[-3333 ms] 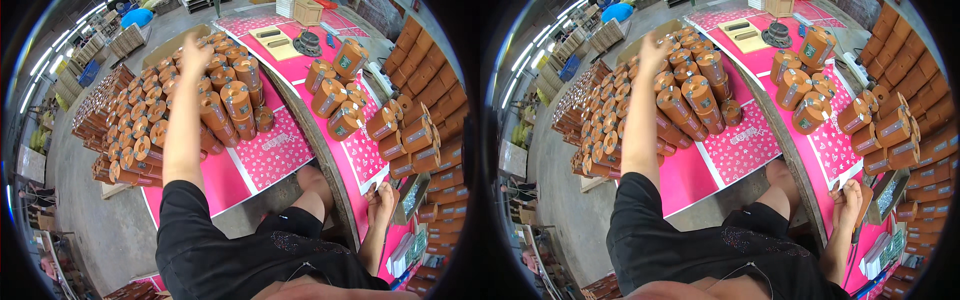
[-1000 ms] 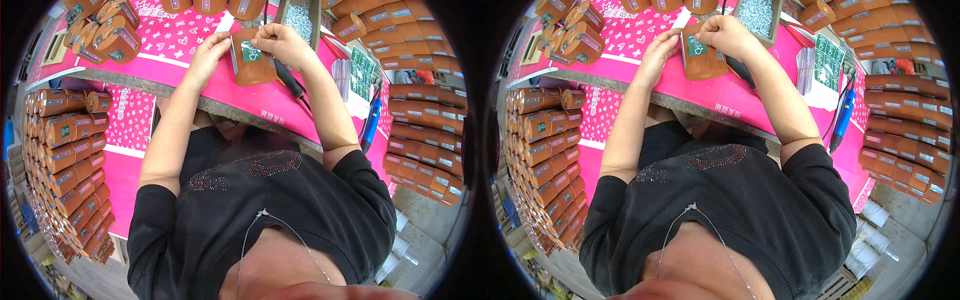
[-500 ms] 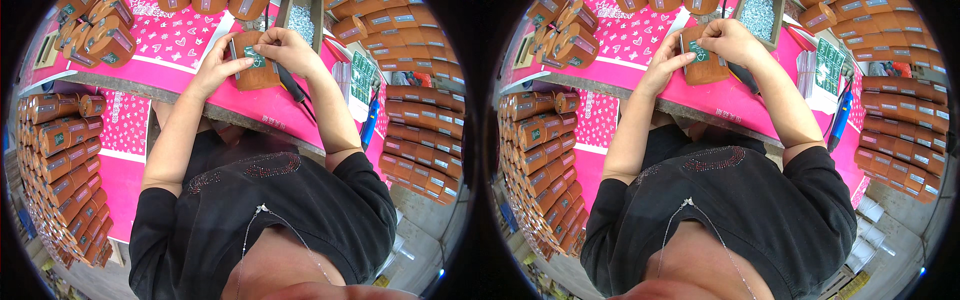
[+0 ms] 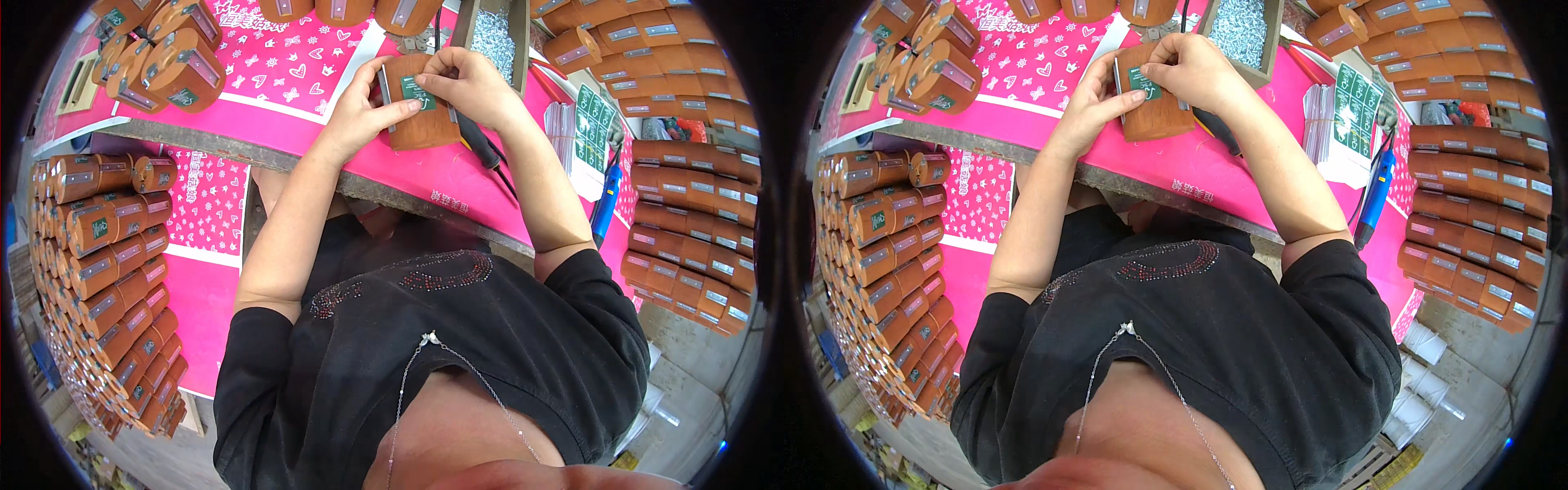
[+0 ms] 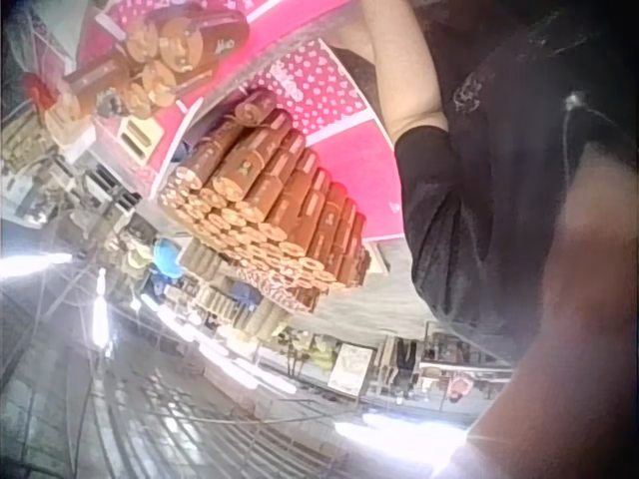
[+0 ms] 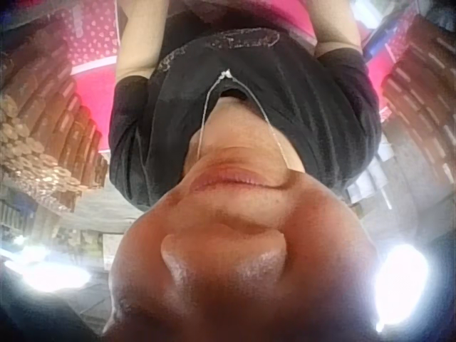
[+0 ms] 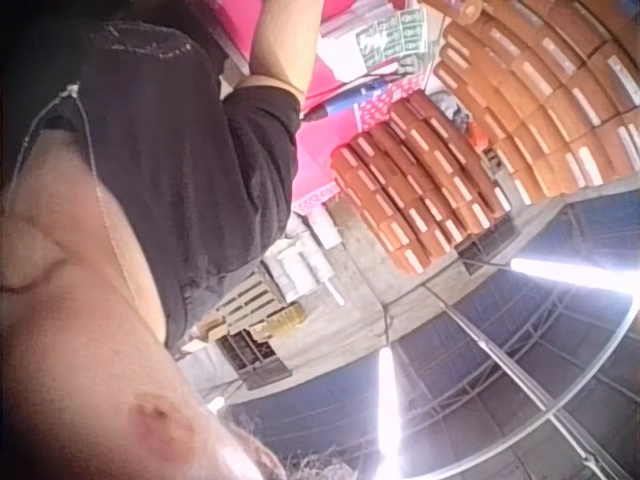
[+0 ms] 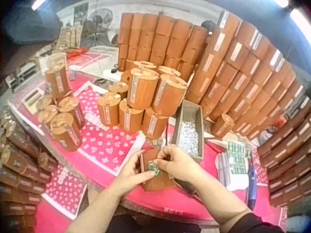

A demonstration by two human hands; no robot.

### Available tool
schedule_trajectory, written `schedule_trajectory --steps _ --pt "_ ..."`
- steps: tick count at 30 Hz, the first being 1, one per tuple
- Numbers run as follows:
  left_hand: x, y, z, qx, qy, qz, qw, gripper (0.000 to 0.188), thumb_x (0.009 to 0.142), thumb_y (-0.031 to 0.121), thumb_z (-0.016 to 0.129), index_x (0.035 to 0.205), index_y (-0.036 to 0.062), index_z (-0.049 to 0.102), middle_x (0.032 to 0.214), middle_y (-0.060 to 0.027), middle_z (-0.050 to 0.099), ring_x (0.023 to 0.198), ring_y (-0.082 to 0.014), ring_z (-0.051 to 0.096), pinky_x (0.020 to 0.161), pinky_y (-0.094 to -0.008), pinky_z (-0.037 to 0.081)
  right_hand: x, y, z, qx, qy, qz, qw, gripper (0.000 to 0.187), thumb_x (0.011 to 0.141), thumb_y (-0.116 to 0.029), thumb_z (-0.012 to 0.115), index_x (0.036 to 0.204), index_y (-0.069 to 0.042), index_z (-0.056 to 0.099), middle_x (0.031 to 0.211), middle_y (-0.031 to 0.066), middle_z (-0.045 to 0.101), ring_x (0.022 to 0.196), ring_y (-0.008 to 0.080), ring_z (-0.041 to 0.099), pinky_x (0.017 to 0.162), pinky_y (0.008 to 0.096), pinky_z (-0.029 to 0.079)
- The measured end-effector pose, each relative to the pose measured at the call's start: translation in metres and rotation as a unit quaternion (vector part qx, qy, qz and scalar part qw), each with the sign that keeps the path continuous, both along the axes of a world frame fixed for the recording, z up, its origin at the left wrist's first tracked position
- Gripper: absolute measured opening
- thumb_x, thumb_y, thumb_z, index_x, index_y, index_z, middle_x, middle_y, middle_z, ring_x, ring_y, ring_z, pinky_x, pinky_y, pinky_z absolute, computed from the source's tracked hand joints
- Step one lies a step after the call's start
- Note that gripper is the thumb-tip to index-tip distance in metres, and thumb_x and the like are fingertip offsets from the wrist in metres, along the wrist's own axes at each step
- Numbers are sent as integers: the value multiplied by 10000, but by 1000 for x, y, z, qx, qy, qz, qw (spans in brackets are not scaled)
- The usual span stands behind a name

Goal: The recorder peels labels from a sheet and carefully applies them to the surface of brown cylindrical components.

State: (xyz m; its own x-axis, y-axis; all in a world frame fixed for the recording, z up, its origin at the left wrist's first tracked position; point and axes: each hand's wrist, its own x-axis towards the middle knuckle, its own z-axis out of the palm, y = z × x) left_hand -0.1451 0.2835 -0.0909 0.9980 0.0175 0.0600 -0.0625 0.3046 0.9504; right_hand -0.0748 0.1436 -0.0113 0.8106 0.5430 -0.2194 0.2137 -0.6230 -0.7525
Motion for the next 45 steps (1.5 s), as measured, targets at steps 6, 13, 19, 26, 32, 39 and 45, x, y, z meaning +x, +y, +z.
schedule_trajectory --steps 6,13,19,26,32,39,45 --pt "0 2 3 7 1 -5 1000 690 678 169 712 1211 -26 320 1122 -128 453 1050 -202 460 865 -318 409 -3 1 -6 -22 -101 12 995 230 738 -195 667 769 -13 529 616 10 524 539 66 486 445 220 390" --pt "2 4 3 -3 5 -12 1000 655 671 152 713 1184 -19 345 1102 -121 466 1023 -190 471 863 -304 403 6 0 -8 -54 -219 -41 973 614 590 -368 761 956 24 464 841 171 538 729 257 573 624 336 467" --pt "3 -3 2 -20 39 27 999 513 732 155 663 1140 -4 396 1016 -86 510 947 -153 496 804 -268 416 8 0 -31 0 -256 -81 963 639 597 -414 749 955 31 462 847 166 531 749 253 565 637 344 463" --pt "11 -12 -11 -61 35 96 993 290 837 183 544 1062 12 478 889 -38 534 829 -100 495 725 -228 410 -18 -30 -43 85 -231 -15 969 728 640 -401 730 1135 26 408 913 182 511 884 283 543 763 331 458" --pt "14 7 1 -36 100 82 991 295 897 269 434 1058 29 494 1003 -55 534 925 -138 505 800 -315 421 -32 -26 -29 167 7 -14 986 743 708 -233 706 1266 -1 274 1203 198 407 1125 251 414 941 349 337" --pt "15 3 38 107 112 -65 986 493 633 213 751 1004 -25 530 928 -100 581 857 -168 561 757 -278 448 -46 -39 -42 301 1 13 954 660 705 -53 659 1248 -8 286 1187 148 422 1123 228 416 924 329 361" --pt "-31 25 72 249 -48 65 965 381 503 99 803 788 43 557 1033 -97 503 926 -196 515 791 -309 436 -60 -46 -17 377 46 -11 925 595 731 38 588 1249 -36 304 1228 145 396 1121 227 412 907 333 379"
